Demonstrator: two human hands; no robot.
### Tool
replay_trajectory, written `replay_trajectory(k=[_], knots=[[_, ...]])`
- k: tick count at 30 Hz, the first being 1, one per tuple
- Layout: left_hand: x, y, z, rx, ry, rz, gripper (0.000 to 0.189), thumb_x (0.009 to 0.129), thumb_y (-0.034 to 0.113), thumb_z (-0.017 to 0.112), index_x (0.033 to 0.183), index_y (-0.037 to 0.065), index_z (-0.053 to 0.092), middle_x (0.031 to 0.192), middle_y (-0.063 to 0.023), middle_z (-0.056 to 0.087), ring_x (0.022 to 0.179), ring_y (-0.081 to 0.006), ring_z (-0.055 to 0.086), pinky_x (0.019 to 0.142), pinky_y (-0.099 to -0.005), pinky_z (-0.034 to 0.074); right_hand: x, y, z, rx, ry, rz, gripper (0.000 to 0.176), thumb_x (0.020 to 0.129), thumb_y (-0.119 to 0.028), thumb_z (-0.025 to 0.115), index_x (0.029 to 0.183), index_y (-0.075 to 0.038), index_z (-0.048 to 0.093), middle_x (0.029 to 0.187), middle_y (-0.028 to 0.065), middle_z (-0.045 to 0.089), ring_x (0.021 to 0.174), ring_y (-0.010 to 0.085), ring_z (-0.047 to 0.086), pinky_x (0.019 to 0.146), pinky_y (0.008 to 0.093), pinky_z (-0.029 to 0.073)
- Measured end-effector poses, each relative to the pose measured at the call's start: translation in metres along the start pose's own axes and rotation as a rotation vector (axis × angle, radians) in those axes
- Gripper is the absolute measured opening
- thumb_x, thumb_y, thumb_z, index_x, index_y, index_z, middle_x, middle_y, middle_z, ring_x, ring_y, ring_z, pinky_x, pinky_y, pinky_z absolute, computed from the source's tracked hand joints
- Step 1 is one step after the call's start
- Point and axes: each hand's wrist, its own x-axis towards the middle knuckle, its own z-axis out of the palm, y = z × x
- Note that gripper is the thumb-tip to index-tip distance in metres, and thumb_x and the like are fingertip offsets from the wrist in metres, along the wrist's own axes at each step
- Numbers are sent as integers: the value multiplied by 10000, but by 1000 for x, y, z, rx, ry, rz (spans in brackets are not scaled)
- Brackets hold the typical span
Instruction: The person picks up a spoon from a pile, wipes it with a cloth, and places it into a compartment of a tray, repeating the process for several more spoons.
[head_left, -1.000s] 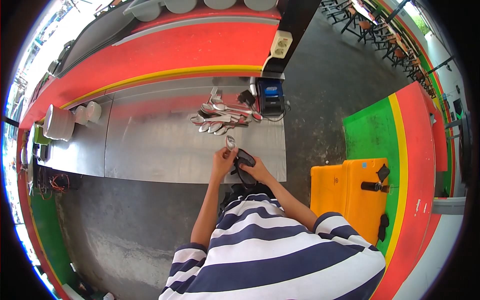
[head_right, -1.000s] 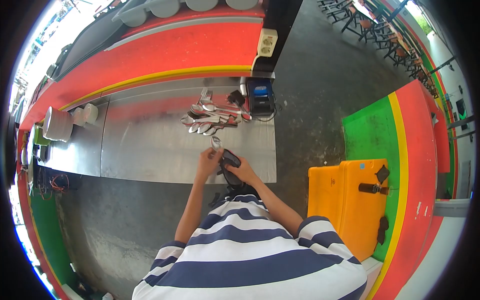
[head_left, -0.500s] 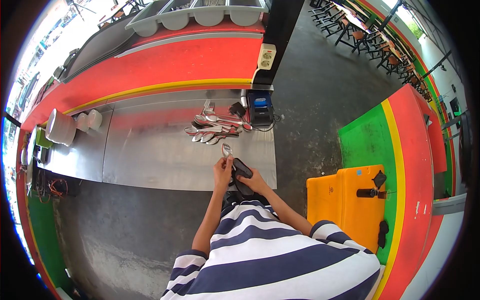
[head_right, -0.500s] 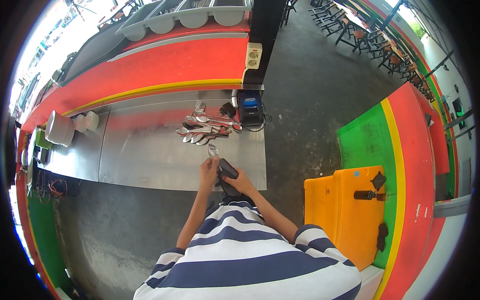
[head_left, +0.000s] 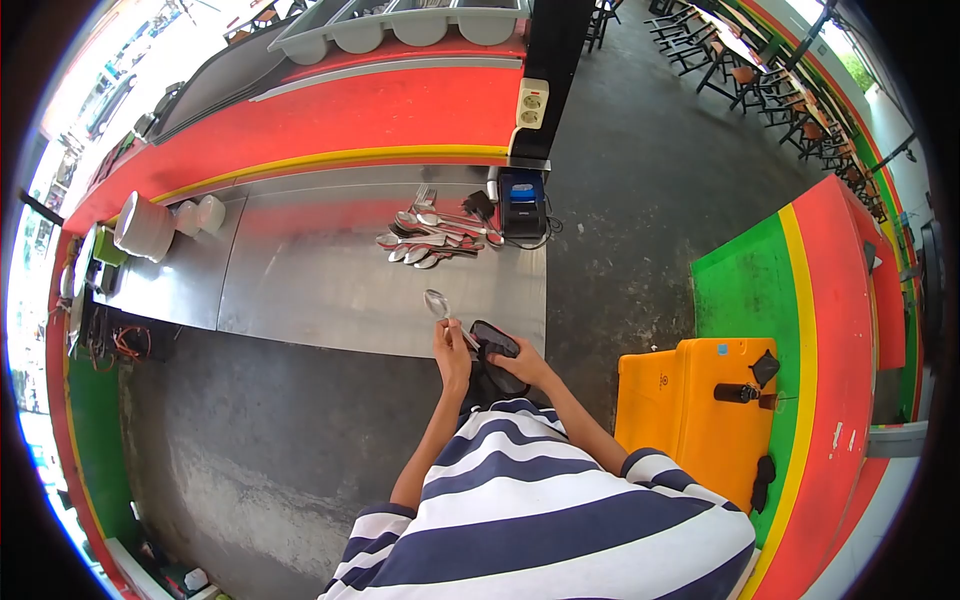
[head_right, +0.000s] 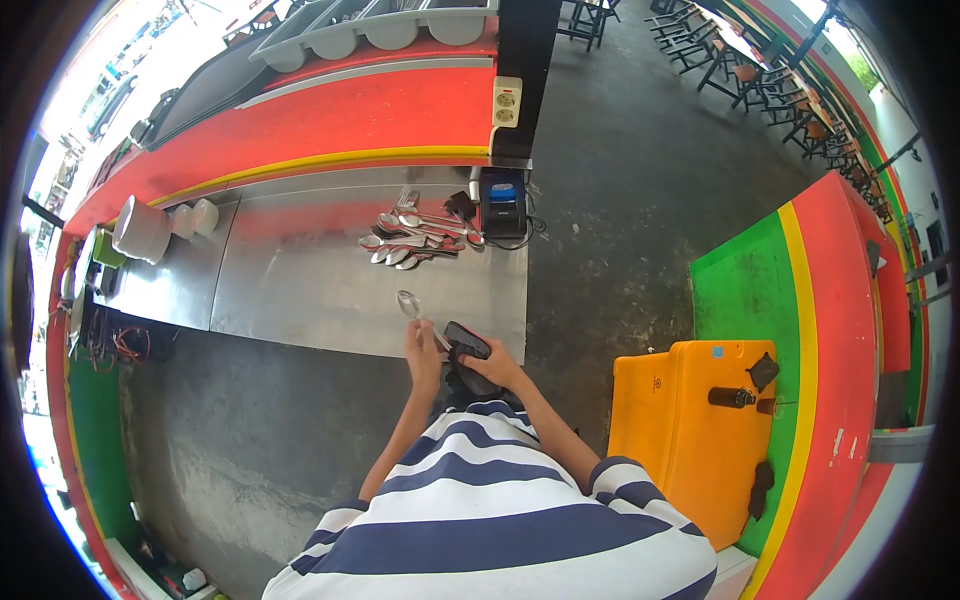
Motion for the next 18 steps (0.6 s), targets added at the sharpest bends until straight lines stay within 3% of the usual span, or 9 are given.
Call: replay_trajectory(k=[2,5,8,11,12,16,18], knots=[[-12,8,-2,-70,76,-14,288,1028,310,480,999,38,571,664,-16,544,543,-86,487,480,-266,379,-7,-5,-5,30,8,20,542,842,-229,745,1303,-5,571,1084,40,656,977,121,587,885,277,475],[-25,10,-21,148,-7,11,285,1028,295,481,985,36,591,598,1,511,517,-82,490,478,-264,378,-17,-8,-5,186,28,72,553,872,-267,733,1324,-7,547,1138,38,631,1019,112,565,911,266,453],[-50,15,-24,390,-182,-4,260,1011,244,502,964,16,617,564,-75,556,515,-160,555,512,-313,426,-28,-9,0,398,25,85,650,880,-319,734,1365,20,467,1156,50,607,1034,119,549,918,258,439],[-79,5,-12,546,-205,302,193,975,193,545,940,22,627,637,-200,606,572,-354,625,501,-404,425,-30,-1,6,161,121,-80,670,877,-317,737,1379,19,447,1163,60,599,1042,121,546,922,259,435],[-86,7,-7,531,-246,209,156,949,157,559,953,16,627,749,-252,608,719,-445,608,562,-459,454,-28,2,9,149,224,-149,588,852,-270,763,1307,12,522,1102,63,631,993,127,576,888,271,459],[-94,21,-2,647,-305,243,171,948,171,561,949,23,646,733,-242,618,690,-438,613,565,-469,460,-19,6,-6,78,314,-107,343,795,-154,793,1080,-12,668,924,25,676,829,115,612,763,294,505],[-88,28,-4,690,-336,241,178,946,178,563,954,25,652,731,-238,623,688,-437,616,570,-466,471,-12,4,-5,25,328,-120,338,800,-151,776,1083,-7,663,940,58,697,843,141,636,791,306,506]])
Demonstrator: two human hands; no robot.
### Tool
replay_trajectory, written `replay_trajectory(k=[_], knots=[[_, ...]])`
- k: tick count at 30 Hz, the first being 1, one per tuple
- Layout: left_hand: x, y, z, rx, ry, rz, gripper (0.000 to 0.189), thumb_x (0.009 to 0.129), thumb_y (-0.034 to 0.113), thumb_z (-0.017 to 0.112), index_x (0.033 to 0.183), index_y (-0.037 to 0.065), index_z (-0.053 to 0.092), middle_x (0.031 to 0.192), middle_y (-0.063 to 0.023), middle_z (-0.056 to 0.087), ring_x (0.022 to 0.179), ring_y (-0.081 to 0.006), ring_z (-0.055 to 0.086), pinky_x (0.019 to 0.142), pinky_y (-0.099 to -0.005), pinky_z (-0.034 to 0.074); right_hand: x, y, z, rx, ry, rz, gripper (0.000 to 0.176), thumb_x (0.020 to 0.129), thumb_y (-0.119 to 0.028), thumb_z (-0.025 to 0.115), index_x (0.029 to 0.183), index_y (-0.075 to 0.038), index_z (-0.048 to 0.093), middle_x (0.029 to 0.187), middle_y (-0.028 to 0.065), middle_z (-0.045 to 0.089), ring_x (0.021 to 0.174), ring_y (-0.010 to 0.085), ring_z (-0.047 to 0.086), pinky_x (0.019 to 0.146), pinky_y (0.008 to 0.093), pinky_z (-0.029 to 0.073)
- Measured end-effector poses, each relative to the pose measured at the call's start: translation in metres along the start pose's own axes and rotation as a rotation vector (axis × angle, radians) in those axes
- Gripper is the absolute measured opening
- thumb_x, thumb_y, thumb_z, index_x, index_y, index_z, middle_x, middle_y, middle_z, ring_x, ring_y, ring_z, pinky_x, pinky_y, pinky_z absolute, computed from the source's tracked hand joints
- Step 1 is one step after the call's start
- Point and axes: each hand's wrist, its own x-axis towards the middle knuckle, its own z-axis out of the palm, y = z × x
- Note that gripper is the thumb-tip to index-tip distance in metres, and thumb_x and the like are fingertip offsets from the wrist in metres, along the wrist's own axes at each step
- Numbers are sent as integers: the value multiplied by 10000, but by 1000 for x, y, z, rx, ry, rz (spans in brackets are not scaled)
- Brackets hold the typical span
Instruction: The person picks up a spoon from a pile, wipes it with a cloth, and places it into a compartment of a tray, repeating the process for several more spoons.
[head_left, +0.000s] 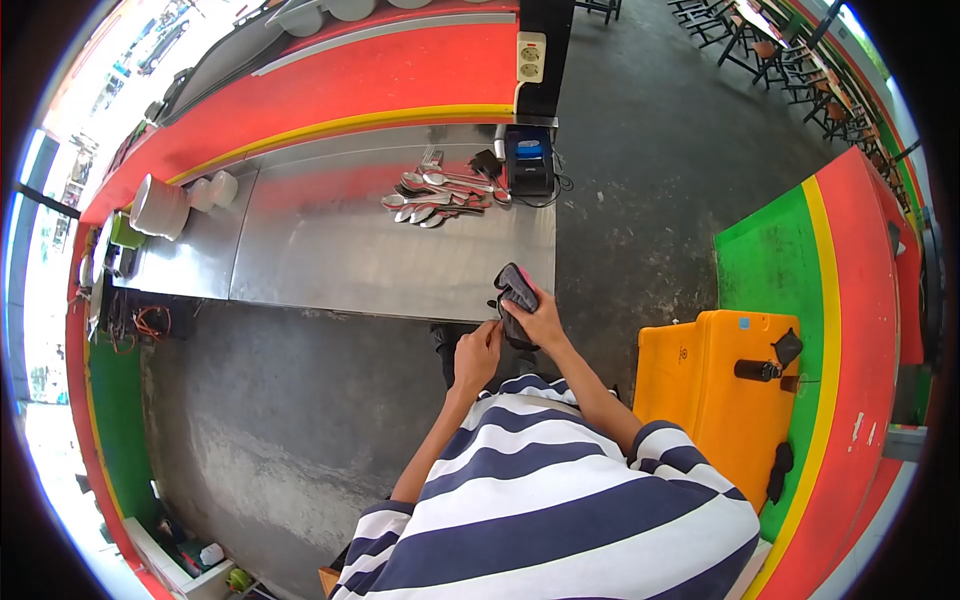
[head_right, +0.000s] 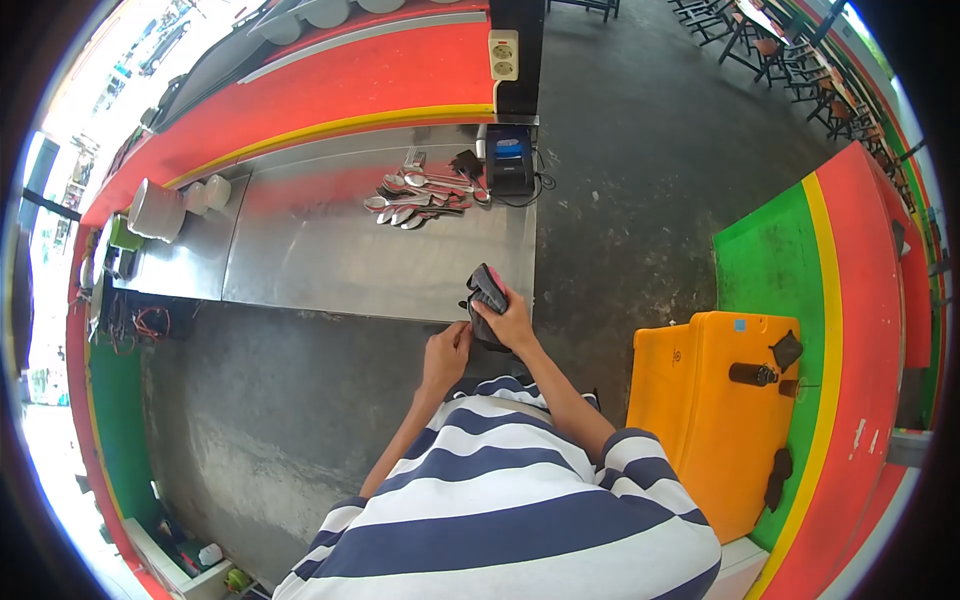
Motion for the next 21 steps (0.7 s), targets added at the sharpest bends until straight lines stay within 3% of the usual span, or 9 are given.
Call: replay_trajectory(k=[3,6,9,12,16,18,19,21], knots=[[5,-11,-7,9,67,80,191,943,193,561,967,30,658,742,-222,643,701,-428,627,593,-462,488,12,0,13,-6,19,-90,317,806,-140,753,1075,1,663,948,91,711,862,170,656,810,319,505],[0,-18,-14,-21,45,0,195,943,195,552,975,38,662,761,-212,659,715,-414,640,623,-467,498,12,-3,27,-30,20,-86,326,817,-159,743,1081,11,654,944,112,712,874,195,664,815,331,503],[-5,-20,-17,-21,-30,-61,214,956,166,540,1019,-4,655,778,-219,659,715,-367,671,612,-396,489,13,6,25,-124,80,-138,336,820,-185,746,1077,11,654,944,124,710,879,213,663,816,340,500],[-10,-13,-19,-13,-116,-72,211,962,181,545,1002,8,658,685,-162,638,570,-248,601,548,-351,434,24,24,9,-233,328,-233,350,829,-215,745,1070,20,651,918,134,704,875,216,659,815,343,497],[-13,-16,-13,-122,-43,-15,205,967,200,560,980,25,665,565,-105,559,456,-148,449,480,-324,337,35,24,-32,38,577,-76,463,866,-249,725,1228,10,595,1040,107,675,953,185,625,861,311,476],[-10,-15,-21,-73,-55,-53,191,956,192,563,975,29,662,674,-147,636,575,-272,591,533,-362,425,31,7,-44,208,655,-10,521,891,-255,709,1317,-2,548,1119,86,648,997,161,599,883,289,462],[-8,-14,-24,-50,-60,-72,184,950,188,565,972,32,660,729,-169,674,635,-334,662,559,-381,468,27,-2,-46,268,589,-2,536,901,-255,702,1344,-9,526,1147,77,633,1012,153,590,892,281,456],[-4,-17,-24,-57,-19,-43,192,955,183,576,955,7,652,619,-134,611,512,-211,550,495,-341,389,11,-20,-50,383,459,12,569,921,-257,687,1397,-24,482,1203,58,605,1041,136,571,910,266,443]])
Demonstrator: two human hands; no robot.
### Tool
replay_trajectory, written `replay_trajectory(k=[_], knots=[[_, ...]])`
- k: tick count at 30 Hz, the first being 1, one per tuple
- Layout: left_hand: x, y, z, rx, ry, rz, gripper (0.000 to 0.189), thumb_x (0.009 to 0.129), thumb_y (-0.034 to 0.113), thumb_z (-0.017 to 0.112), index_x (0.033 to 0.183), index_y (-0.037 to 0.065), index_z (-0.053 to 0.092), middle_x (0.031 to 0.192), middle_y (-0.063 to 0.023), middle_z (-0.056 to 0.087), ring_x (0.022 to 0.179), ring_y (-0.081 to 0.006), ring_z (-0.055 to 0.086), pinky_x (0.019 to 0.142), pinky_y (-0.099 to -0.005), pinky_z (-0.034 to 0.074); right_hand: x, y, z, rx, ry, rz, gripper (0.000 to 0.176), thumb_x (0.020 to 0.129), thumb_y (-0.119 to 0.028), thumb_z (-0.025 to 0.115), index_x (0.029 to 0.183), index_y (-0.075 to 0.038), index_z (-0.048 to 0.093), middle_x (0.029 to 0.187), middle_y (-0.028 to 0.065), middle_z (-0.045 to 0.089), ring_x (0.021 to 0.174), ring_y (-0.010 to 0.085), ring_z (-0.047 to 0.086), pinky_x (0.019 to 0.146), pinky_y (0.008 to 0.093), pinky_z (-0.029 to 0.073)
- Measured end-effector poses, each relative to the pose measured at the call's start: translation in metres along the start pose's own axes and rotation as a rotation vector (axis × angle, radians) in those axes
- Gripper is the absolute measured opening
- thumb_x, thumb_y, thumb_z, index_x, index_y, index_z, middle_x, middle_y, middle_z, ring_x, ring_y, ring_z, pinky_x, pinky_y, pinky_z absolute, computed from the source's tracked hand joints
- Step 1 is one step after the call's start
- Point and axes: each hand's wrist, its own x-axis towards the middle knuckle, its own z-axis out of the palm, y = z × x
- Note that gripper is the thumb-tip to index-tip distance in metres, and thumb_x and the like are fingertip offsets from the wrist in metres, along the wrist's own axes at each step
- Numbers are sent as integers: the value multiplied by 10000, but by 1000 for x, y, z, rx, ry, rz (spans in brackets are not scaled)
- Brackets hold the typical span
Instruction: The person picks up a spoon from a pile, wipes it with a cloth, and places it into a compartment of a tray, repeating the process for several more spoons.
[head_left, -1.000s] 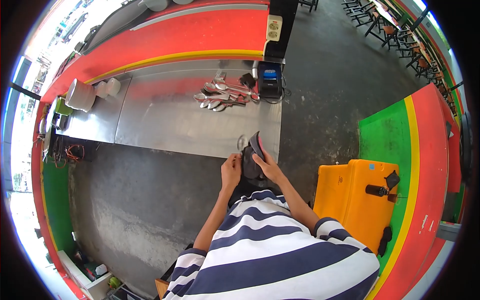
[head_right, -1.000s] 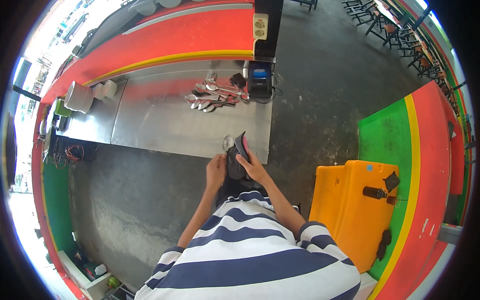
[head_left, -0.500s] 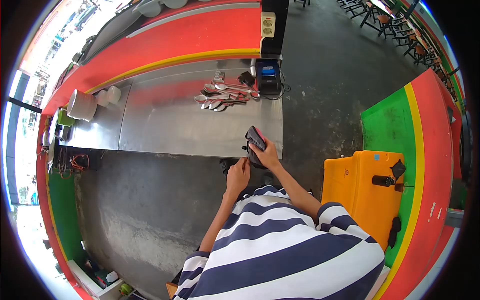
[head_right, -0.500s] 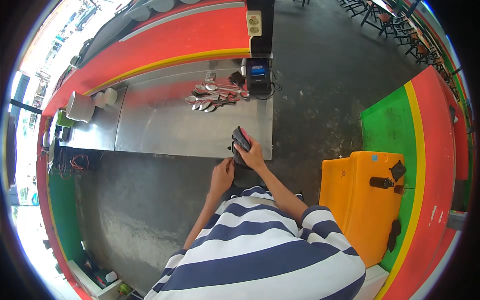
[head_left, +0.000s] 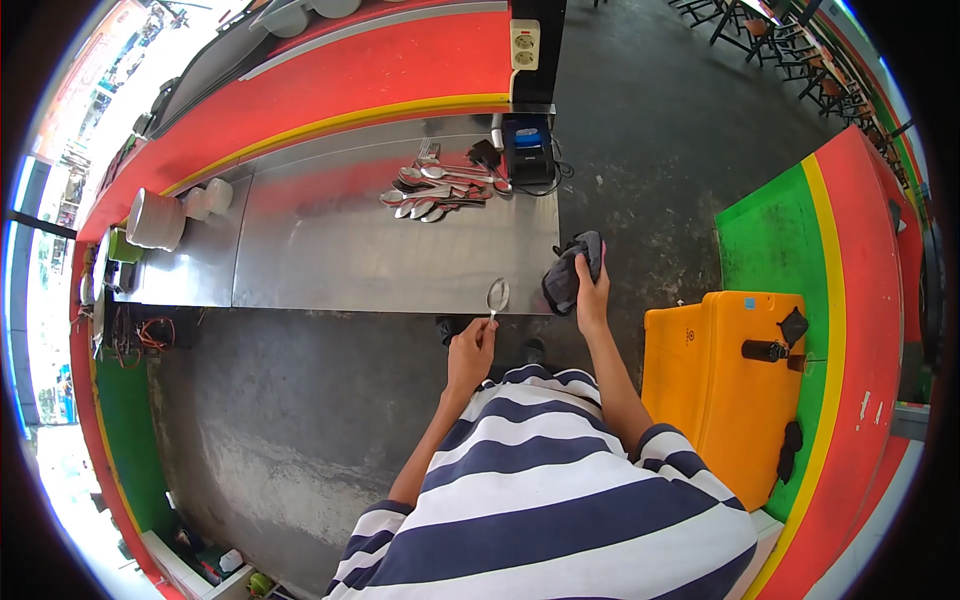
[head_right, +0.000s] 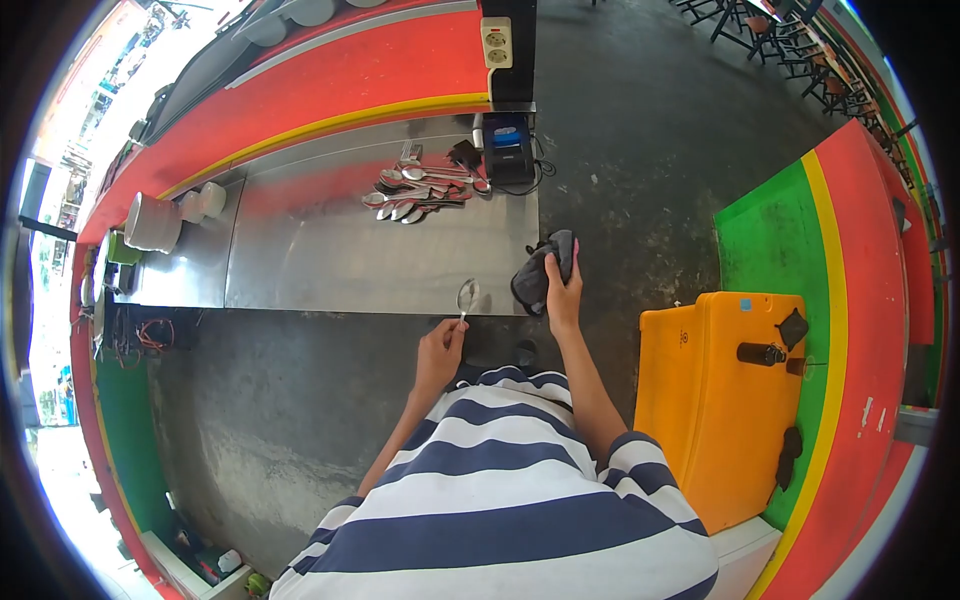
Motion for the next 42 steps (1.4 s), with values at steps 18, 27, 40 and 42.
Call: replay_trajectory(k=[18,27,40,42], knots=[[-30,3,22,-9,-144,52,164,888,146,625,867,-15,607,704,-197,659,647,-377,652,572,-413,488,-70,29,1,-493,-458,-306,437,735,10,695,1167,-12,627,1098,187,672,1037,321,653,915,347,489],[-54,2,22,212,-206,14,197,946,262,574,944,80,649,727,-193,663,693,-405,649,600,-480,487,-55,51,-23,-531,-208,-269,360,774,-11,696,1129,-18,631,983,150,702,944,215,680,838,304,499],[-53,-34,24,-451,-115,-305,359,1036,313,480,826,30,550,575,30,441,503,-75,419,471,-278,321,-34,44,-36,-327,-71,-80,363,894,-99,646,1241,-19,576,1118,86,658,1060,190,596,937,291,424],[-48,-36,22,-505,-83,-353,408,1046,362,446,792,52,522,572,54,389,503,-54,375,460,-260,294,-39,38,-30,-170,-194,-18,393,899,-114,647,1277,-36,573,1140,60,647,1072,159,576,947,273,411]])
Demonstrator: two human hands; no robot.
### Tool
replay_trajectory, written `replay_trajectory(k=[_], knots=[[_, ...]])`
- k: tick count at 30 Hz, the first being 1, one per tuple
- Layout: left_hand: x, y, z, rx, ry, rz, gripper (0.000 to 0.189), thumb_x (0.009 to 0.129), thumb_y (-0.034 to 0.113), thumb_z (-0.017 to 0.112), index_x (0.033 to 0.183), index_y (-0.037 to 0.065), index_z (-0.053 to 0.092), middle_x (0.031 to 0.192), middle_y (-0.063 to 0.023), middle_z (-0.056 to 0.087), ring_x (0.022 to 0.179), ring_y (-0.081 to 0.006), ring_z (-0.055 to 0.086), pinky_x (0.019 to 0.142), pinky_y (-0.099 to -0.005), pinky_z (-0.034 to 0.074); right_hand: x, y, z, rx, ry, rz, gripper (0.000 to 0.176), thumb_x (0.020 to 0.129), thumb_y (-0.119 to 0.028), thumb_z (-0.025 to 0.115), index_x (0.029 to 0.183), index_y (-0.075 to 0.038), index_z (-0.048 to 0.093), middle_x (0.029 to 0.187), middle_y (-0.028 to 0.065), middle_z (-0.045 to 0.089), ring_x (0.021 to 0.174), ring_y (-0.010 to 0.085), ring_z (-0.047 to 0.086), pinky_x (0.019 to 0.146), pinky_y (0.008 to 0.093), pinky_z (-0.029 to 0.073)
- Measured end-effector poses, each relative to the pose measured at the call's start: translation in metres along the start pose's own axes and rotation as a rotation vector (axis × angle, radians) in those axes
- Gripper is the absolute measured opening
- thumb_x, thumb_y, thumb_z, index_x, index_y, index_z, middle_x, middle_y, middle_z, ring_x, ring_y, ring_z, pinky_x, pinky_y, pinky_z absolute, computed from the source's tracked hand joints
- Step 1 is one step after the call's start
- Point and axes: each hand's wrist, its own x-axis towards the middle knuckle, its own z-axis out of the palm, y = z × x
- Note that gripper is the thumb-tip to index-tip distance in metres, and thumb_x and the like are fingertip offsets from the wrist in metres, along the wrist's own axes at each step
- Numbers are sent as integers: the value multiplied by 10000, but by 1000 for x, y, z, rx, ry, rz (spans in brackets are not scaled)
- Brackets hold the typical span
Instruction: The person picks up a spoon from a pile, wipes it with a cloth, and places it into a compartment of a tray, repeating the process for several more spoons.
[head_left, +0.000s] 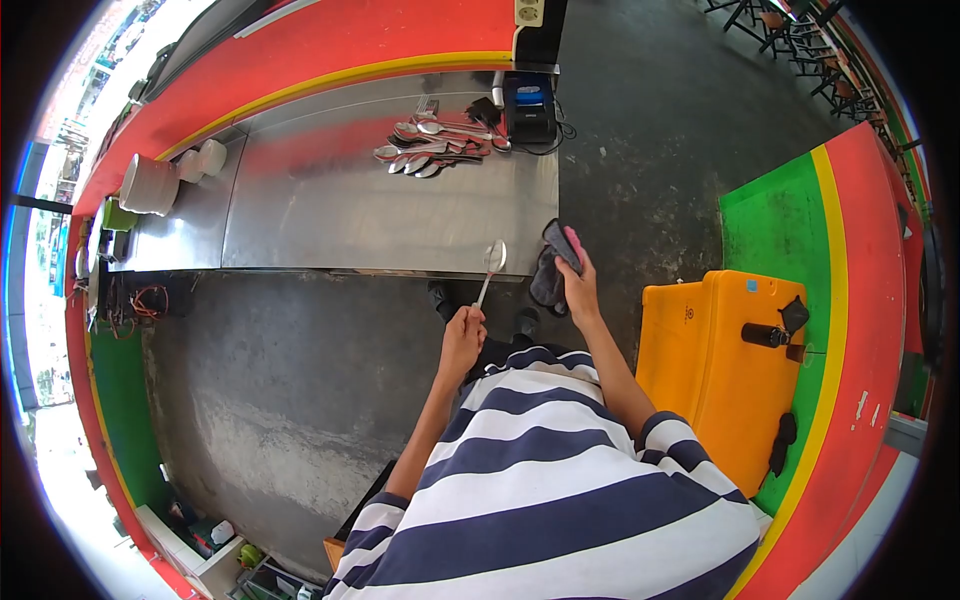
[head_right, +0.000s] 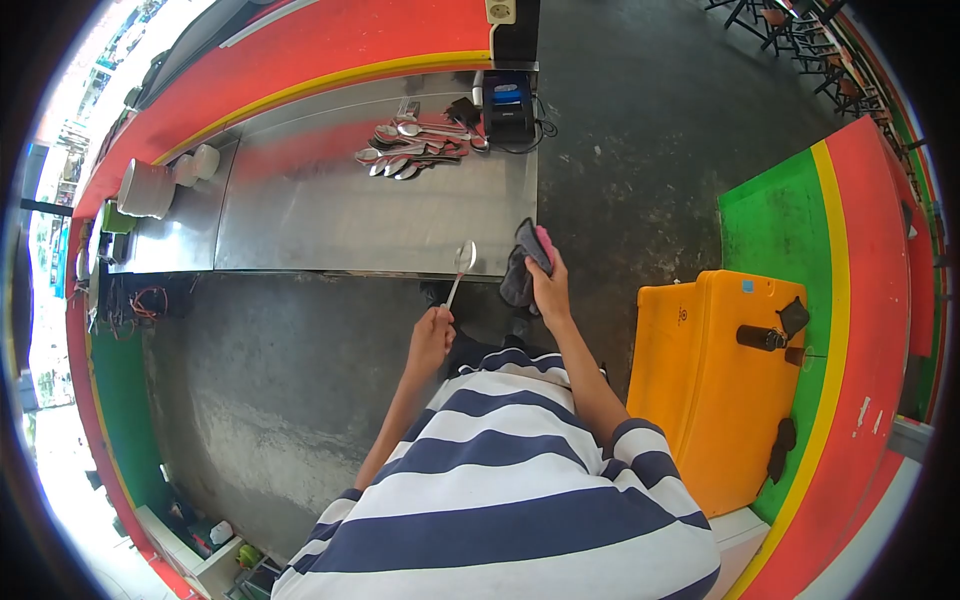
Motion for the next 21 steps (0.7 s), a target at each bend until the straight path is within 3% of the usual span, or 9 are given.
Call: replay_trajectory(k=[1,5,8,13,16,21], knots=[[9,-10,-2,-10,29,9,427,1048,384,430,778,63,511,569,55,377,491,-56,361,452,-256,285,-3,-4,1,-18,-94,110,430,920,-159,639,1326,-45,556,1177,37,624,1095,123,549,959,246,391],[23,-9,1,-96,3,-65,474,1046,459,384,768,98,513,555,58,348,452,-60,313,422,-262,248,-8,-13,19,63,-403,179,432,944,-256,636,1303,-27,560,1168,33,627,1081,113,557,955,248,411],[12,34,14,-150,-49,-233,482,1047,467,375,746,113,502,552,64,347,438,-61,300,416,-263,227,-14,-23,29,151,-572,400,411,956,-264,633,1271,-7,575,1160,32,632,1029,102,577,920,250,441],[20,19,25,-100,-173,-77,515,1042,491,365,723,105,487,574,68,353,466,-50,300,427,-260,223,-17,-20,43,272,-575,379,425,928,-196,672,1275,-4,521,1123,118,656,1076,229,641,949,360,520],[23,6,22,-32,-265,42,505,1048,469,367,715,103,466,577,66,350,487,-52,318,446,-255,245,-18,-30,43,484,-472,484,347,892,-193,721,1166,-25,590,1071,110,676,996,214,669,820,342,562],[15,9,14,154,-292,163,520,1059,428,362,749,31,492,580,36,371,536,-91,322,487,-289,289,-13,-26,35,541,-414,518,290,891,-194,720,1094,-29,597,967,108,687,890,212,687,747,347,578]])
